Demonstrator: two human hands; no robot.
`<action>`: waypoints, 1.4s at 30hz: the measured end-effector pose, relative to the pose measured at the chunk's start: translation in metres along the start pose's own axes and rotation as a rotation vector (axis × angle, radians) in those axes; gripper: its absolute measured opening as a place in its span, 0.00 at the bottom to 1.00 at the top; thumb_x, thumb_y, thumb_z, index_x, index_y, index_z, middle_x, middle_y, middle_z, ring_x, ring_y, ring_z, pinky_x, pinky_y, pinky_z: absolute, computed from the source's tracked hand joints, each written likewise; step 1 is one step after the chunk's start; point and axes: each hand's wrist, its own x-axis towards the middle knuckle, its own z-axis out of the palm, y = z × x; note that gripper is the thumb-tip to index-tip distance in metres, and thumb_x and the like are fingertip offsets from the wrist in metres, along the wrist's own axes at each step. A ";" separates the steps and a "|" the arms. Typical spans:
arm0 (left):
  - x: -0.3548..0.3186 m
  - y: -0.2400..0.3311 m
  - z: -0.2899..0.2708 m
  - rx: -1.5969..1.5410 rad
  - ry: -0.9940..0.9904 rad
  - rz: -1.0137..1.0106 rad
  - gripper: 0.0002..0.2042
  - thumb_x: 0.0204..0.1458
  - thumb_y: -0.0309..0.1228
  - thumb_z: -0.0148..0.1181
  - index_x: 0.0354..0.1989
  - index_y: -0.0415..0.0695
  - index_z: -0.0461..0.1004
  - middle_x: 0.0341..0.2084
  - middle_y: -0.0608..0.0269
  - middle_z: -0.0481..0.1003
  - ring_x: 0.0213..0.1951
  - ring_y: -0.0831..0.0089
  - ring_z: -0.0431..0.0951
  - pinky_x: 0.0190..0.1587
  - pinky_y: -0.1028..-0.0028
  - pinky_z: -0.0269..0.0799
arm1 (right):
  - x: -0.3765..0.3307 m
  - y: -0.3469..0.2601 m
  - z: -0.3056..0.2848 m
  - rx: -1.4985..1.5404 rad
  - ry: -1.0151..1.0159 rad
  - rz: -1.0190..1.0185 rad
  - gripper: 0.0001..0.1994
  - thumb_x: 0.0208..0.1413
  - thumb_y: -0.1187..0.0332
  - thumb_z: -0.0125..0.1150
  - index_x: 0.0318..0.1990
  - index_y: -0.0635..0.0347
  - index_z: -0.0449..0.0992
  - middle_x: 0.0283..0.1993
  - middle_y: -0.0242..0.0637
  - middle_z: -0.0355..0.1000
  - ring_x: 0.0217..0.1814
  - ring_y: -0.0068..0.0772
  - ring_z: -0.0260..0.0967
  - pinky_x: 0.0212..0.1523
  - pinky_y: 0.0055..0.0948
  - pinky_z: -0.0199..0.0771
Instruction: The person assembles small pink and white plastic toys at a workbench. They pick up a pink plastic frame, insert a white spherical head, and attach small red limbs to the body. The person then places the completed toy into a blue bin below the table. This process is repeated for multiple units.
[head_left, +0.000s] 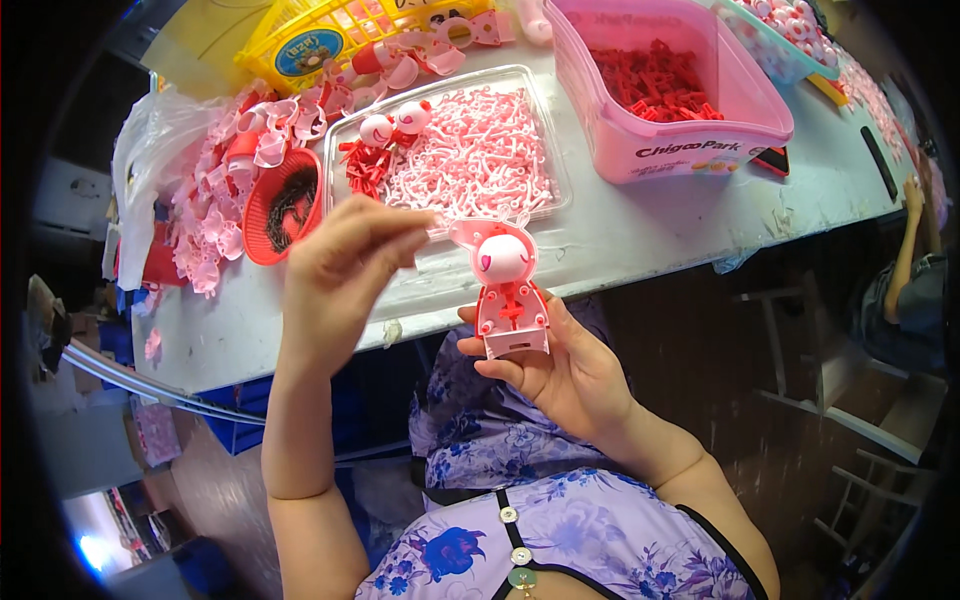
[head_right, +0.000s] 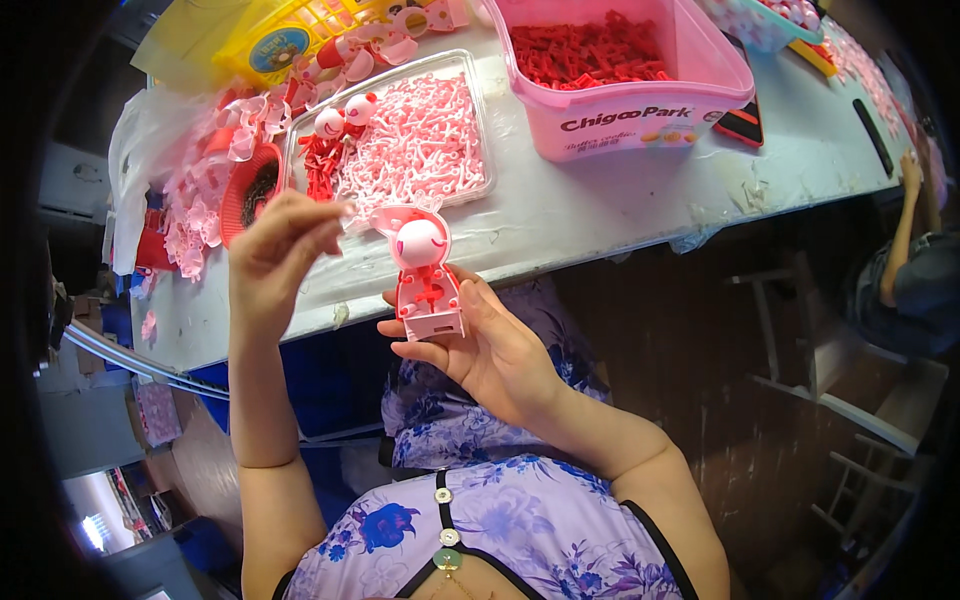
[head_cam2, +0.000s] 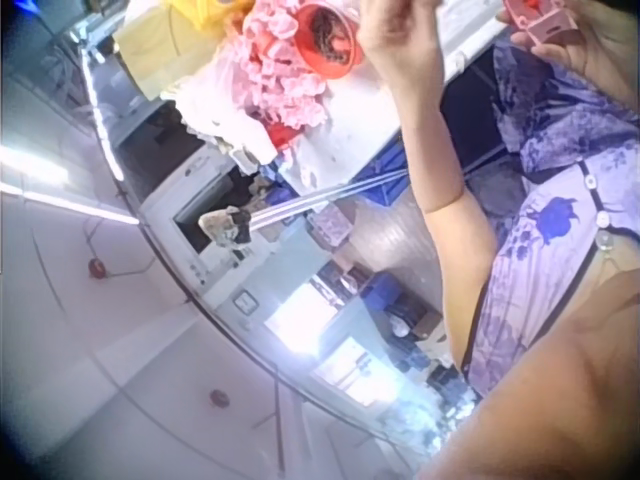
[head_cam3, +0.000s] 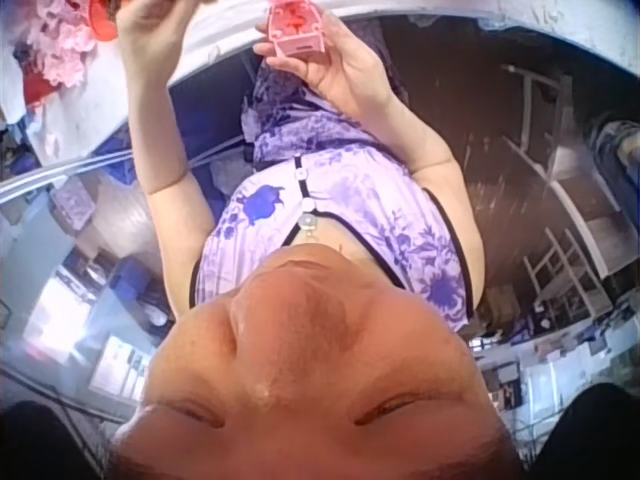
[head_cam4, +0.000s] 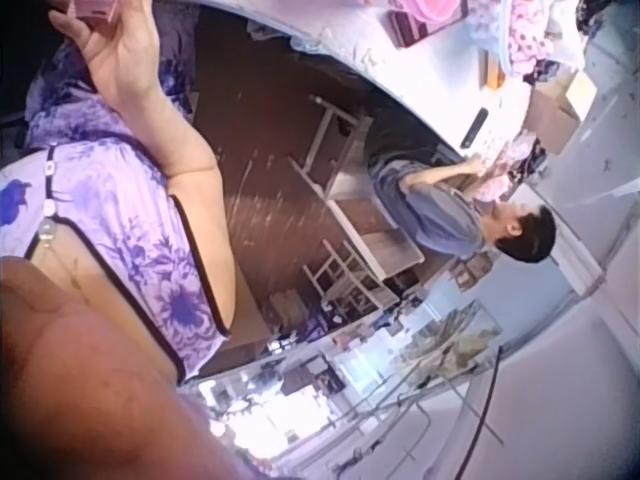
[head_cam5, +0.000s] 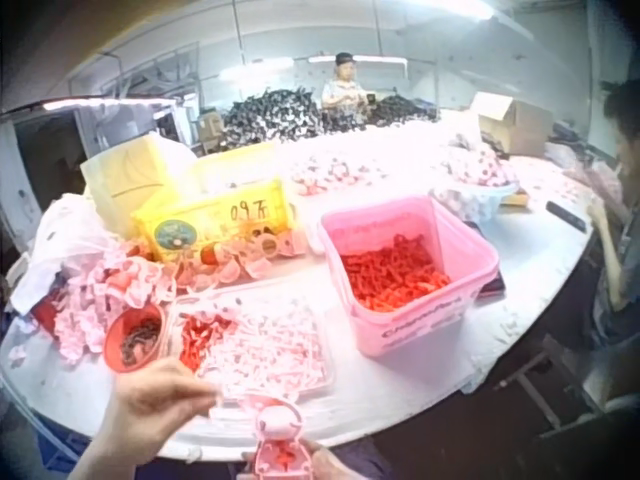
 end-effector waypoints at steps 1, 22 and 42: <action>-0.008 0.002 0.001 -0.074 -0.053 -0.055 0.09 0.52 0.19 0.58 0.41 0.35 0.77 0.30 0.64 0.74 0.31 0.81 0.73 0.33 0.81 0.69 | 0.000 0.001 0.000 0.005 -0.007 -0.001 0.25 0.68 0.55 0.35 0.66 0.59 0.47 0.63 0.55 0.58 0.62 0.50 0.62 0.60 0.40 0.66; -0.044 0.002 0.007 -0.392 -0.110 -0.259 0.04 0.51 0.20 0.61 0.35 0.34 0.76 0.30 0.63 0.76 0.34 0.79 0.77 0.36 0.81 0.72 | -0.004 0.017 0.005 -0.078 0.028 -0.009 0.25 0.67 0.53 0.36 0.65 0.57 0.49 0.63 0.52 0.59 0.61 0.53 0.63 0.59 0.41 0.68; -0.048 -0.002 0.003 -0.346 -0.134 -0.247 0.04 0.53 0.24 0.61 0.35 0.37 0.75 0.29 0.66 0.77 0.31 0.84 0.75 0.32 0.82 0.70 | -0.003 0.020 0.012 -0.106 0.012 0.003 0.25 0.68 0.53 0.32 0.65 0.59 0.50 0.63 0.49 0.59 0.61 0.50 0.64 0.59 0.40 0.70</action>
